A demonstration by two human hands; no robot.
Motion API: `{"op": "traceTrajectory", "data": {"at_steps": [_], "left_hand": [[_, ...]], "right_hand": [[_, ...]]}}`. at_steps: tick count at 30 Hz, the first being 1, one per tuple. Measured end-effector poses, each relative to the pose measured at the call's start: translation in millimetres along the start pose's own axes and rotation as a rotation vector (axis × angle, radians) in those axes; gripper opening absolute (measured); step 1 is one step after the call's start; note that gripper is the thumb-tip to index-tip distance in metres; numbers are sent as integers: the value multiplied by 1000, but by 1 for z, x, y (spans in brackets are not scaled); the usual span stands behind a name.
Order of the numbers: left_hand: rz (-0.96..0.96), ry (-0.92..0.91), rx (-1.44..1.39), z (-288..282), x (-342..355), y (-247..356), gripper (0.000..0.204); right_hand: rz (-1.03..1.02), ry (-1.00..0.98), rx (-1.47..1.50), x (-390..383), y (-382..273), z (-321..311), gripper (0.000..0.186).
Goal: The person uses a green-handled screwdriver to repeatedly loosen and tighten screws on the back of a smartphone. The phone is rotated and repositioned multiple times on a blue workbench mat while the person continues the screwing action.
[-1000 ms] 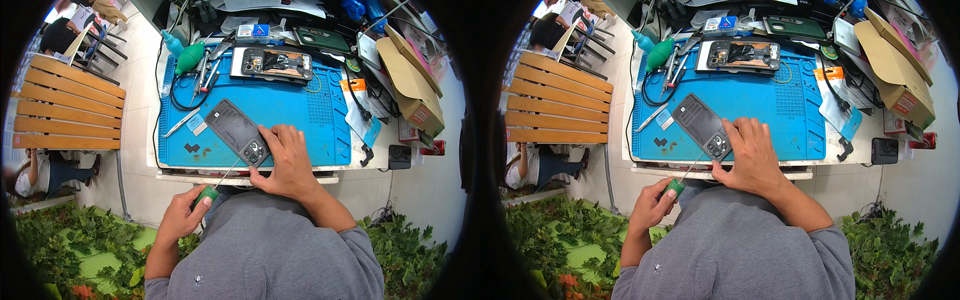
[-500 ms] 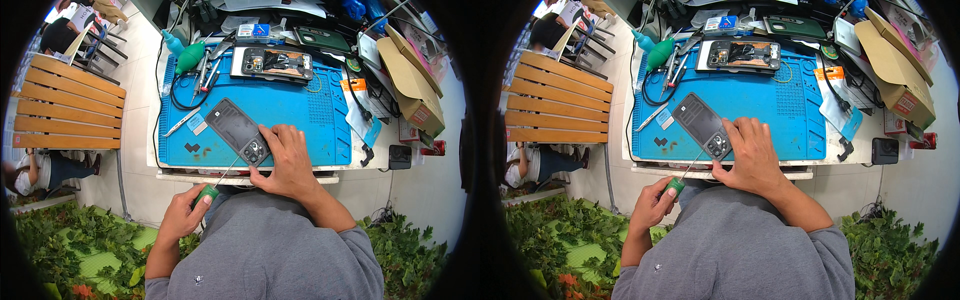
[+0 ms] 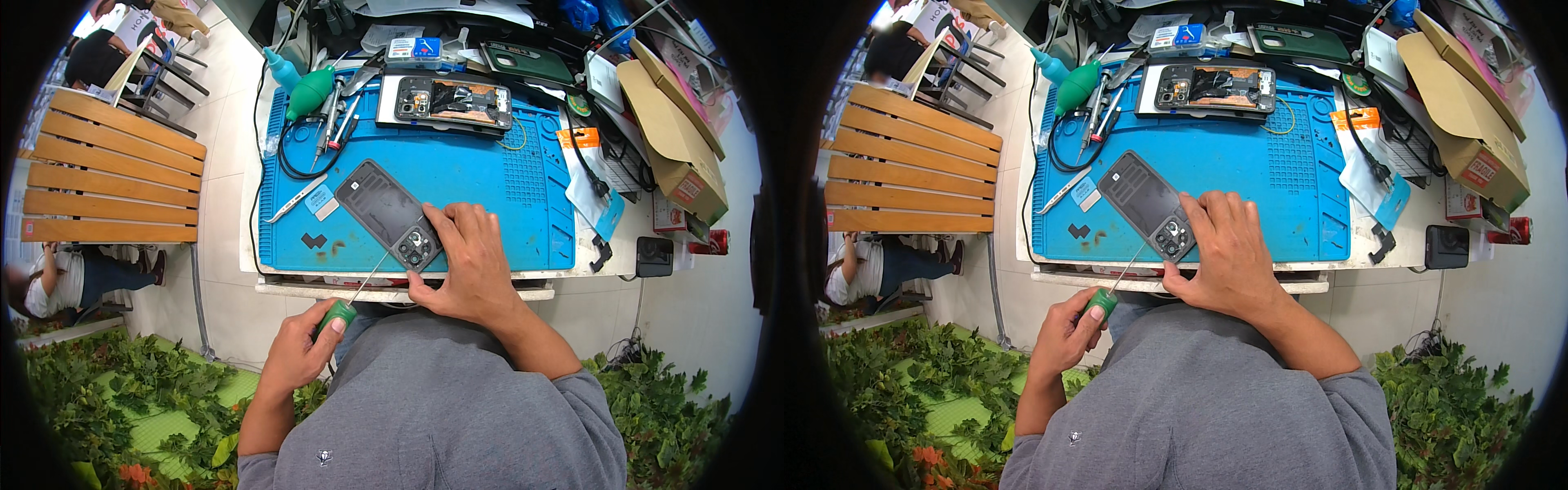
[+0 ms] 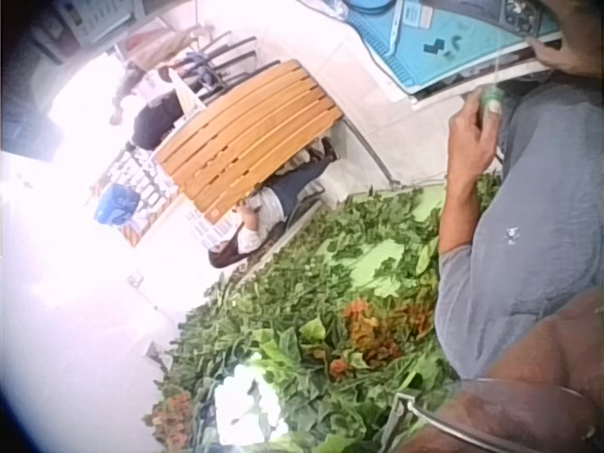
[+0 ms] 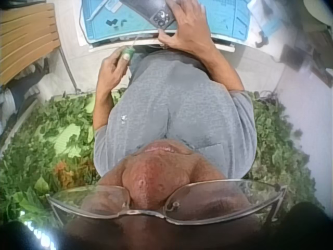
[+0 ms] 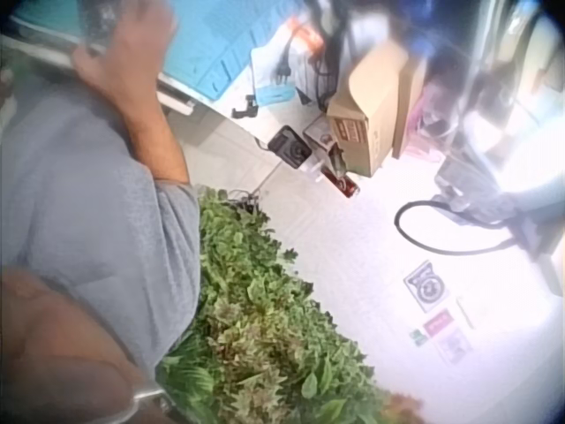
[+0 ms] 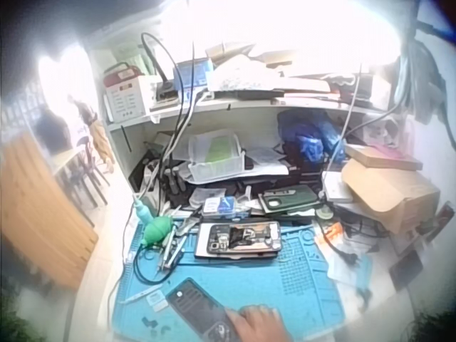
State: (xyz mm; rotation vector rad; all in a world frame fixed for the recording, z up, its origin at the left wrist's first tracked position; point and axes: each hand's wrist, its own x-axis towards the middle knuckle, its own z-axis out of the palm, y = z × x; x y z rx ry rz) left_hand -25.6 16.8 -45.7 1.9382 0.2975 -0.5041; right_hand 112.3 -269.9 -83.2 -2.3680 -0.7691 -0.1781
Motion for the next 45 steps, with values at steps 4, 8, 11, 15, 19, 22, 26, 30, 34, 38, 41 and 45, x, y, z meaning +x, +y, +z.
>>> {"op": "traceTrajectory", "data": {"at_steps": [4,8,11,15,19,22,26,30,34,38,41,45], "left_hand": [[5,-14,-4,0,0,-2,41],[73,-13,-37,2,0,-7,41],[92,-38,-21,1,0,-11,42],[-2,35,-135,2,1,-2,41],[39,37,-152,0,-2,0,42],[36,-7,-124,-4,-1,4,41],[137,-203,170,-15,2,20,43],[326,-325,263,-11,8,34,49],[252,-574,364,-25,13,42,51],[285,-664,317,-26,16,38,51],[287,-577,229,-39,14,29,49],[248,-284,160,-65,-3,21,47]], "right_hand": [[2,-7,-3,0,0,-1,86],[-4,-2,-2,0,0,-1,87],[-6,2,2,1,-1,-1,87],[6,-7,42,1,1,-4,88],[9,-33,193,1,11,-19,89],[-46,-90,165,4,23,-37,90],[-180,-183,208,0,9,-68,70],[-301,-464,358,-30,2,-63,30],[-336,-530,641,-48,7,-55,17],[-345,-468,756,-56,1,-56,22],[-312,-457,683,-57,8,-75,17],[-70,-175,389,-64,37,-109,17]]}}
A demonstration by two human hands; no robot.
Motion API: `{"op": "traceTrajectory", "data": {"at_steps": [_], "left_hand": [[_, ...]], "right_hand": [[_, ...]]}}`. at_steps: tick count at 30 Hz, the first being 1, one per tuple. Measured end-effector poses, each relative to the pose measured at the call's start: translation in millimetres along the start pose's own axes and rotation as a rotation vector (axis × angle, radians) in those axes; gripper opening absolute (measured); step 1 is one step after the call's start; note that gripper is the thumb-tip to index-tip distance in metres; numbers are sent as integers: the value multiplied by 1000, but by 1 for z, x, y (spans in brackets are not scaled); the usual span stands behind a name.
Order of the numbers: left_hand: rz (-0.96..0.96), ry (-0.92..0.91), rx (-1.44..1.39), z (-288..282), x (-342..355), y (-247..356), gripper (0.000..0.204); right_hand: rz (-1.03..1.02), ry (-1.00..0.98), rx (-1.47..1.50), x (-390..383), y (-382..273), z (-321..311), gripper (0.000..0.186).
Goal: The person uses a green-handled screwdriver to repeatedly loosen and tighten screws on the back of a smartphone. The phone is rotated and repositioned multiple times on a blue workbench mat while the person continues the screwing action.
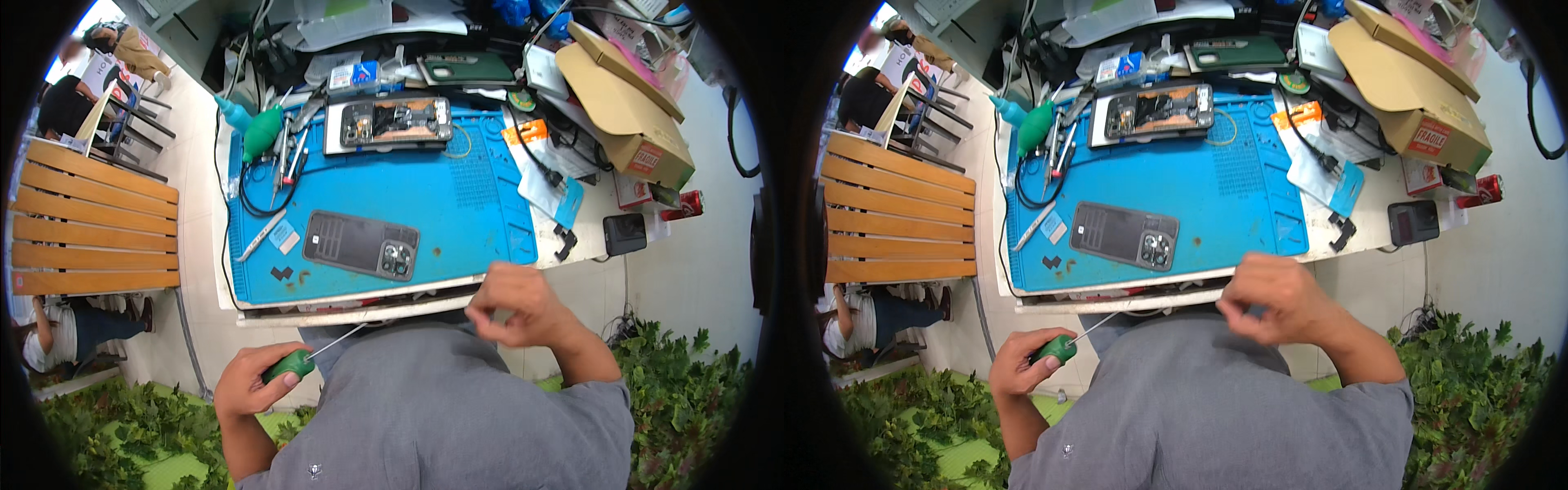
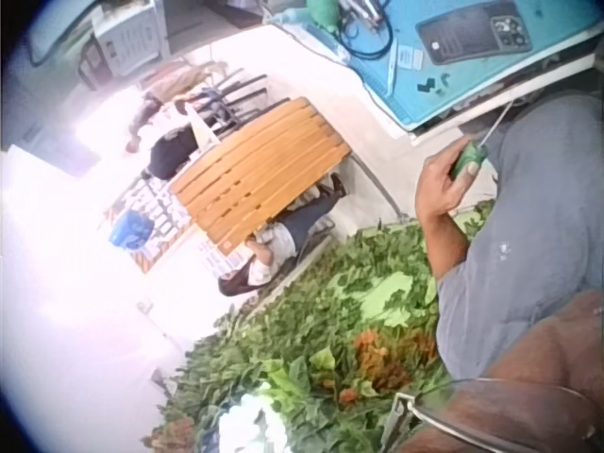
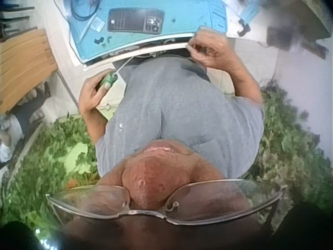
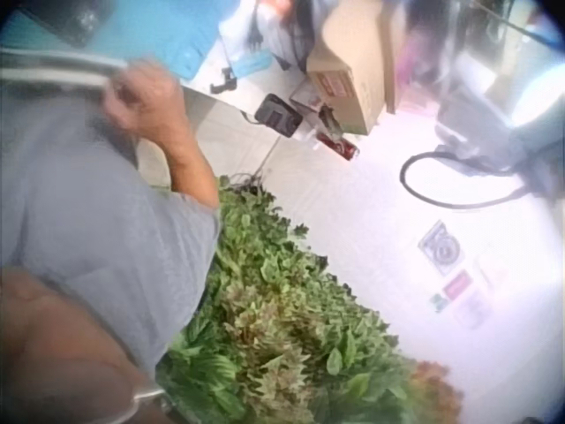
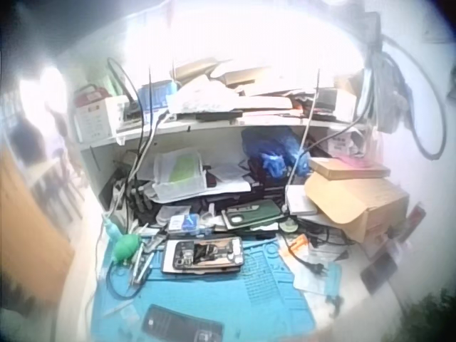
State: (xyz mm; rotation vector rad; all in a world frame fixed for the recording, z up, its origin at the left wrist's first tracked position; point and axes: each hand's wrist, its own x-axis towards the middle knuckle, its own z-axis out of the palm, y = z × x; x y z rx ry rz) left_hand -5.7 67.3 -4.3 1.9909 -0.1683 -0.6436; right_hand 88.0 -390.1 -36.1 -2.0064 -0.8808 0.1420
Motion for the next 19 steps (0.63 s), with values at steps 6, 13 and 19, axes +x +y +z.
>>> {"op": "traceTrajectory", "data": {"at_steps": [6,13,19], "left_hand": [[9,159,-135,9,-1,-4,45],[34,395,-299,13,26,-4,51],[-39,542,-92,-29,77,14,66]], "right_hand": [[163,290,-483,25,18,-10,80],[106,-2,-516,77,8,51,103],[254,-192,-393,94,3,46,99]]}}
